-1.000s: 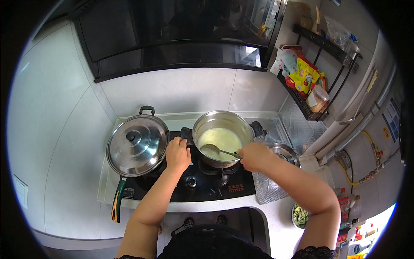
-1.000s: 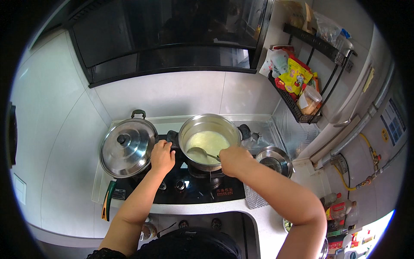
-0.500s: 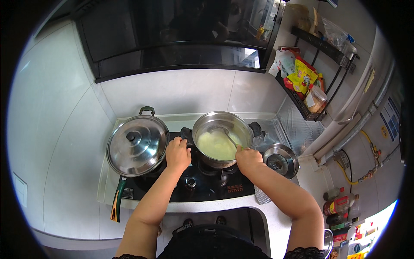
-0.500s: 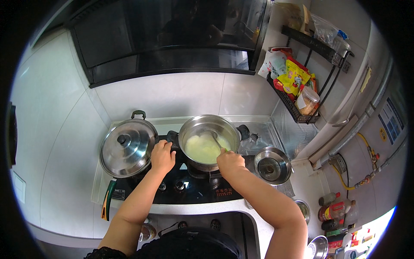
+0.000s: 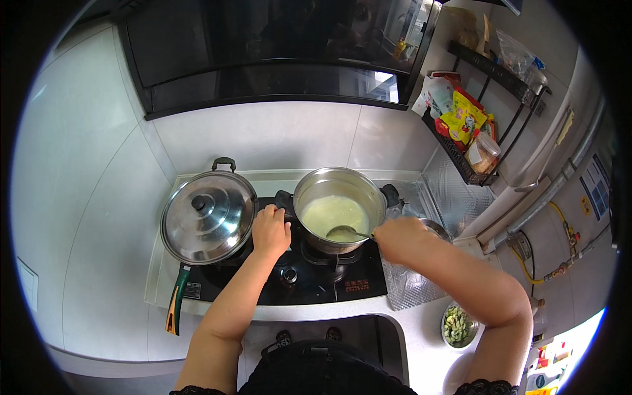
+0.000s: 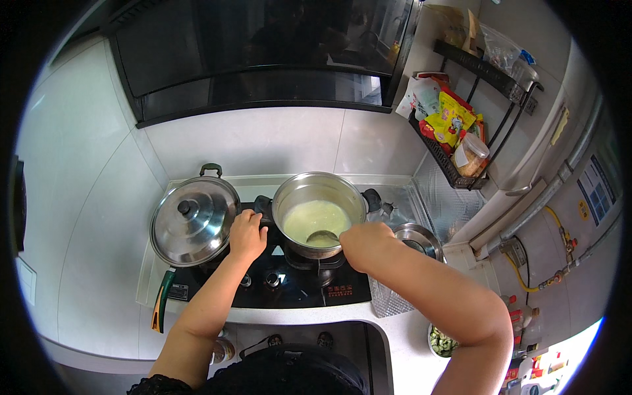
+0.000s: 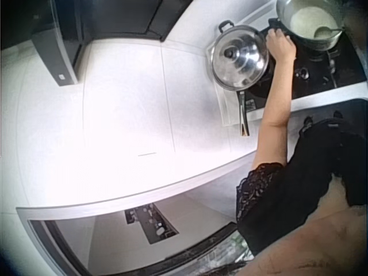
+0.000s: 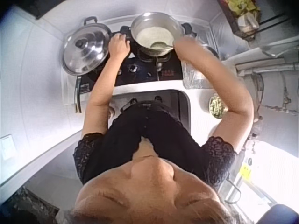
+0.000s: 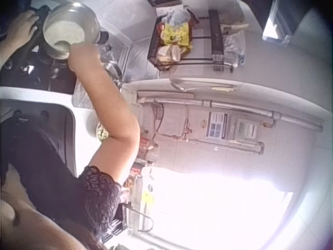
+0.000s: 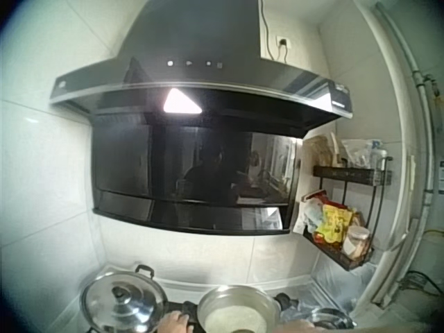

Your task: The person stirs a pot on the stove, then cleans the kitchen counter and sink area with a cloth. They wash a knife and a cutting board under running water, dry them with a towel, and place them on the wall. Finally, they wash their hands.

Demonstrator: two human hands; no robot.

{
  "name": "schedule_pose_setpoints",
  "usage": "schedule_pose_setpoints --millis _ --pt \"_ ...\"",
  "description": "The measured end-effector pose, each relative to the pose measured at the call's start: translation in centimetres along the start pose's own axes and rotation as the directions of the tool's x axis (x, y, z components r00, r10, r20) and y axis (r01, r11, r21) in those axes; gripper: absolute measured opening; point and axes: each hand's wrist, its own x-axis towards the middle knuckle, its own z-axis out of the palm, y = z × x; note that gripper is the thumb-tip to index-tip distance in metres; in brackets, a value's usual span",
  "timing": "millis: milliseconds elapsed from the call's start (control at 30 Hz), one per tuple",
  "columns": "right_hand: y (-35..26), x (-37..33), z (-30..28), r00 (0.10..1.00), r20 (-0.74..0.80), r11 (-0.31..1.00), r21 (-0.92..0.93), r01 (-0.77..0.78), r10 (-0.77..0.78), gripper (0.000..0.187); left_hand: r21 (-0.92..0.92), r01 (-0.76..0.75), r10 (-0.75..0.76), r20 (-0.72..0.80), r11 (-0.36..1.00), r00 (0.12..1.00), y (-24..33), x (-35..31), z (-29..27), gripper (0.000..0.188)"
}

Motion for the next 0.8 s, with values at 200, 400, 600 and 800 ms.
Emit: schedule_pose_setpoints --millis 200,400,600,800 --pt "0.0 1.3 0.2 1.0 -0.01 1.0 0.009 0.009 -0.009 0.021 -0.004 -0.002 0.002 -0.011 1.0 1.0 -0.2 -0.1 0.2 0.034" --pt "-0.4 3.7 4.2 0.983 -0.18 0.996 0.089 -0.008 0.024 0.028 -0.008 0.008 -0.008 -0.003 1.0 1.0 -0.1 -0.1 0.2 0.034" --pt "-1.1 5.9 7.4 0.964 -0.235 0.988 0.115 -0.099 0.124 0.03 -0.015 0.02 -0.02 0.008 1.0 1.0 -0.1 -0.1 -0.2 0.035" --pt "-0.3 4.8 7.0 0.967 -0.186 0.985 0.055 -0.165 0.173 0.026 -0.026 0.028 -0.027 0.03 0.999 0.999 0.4 0.1 0.0 0.036"
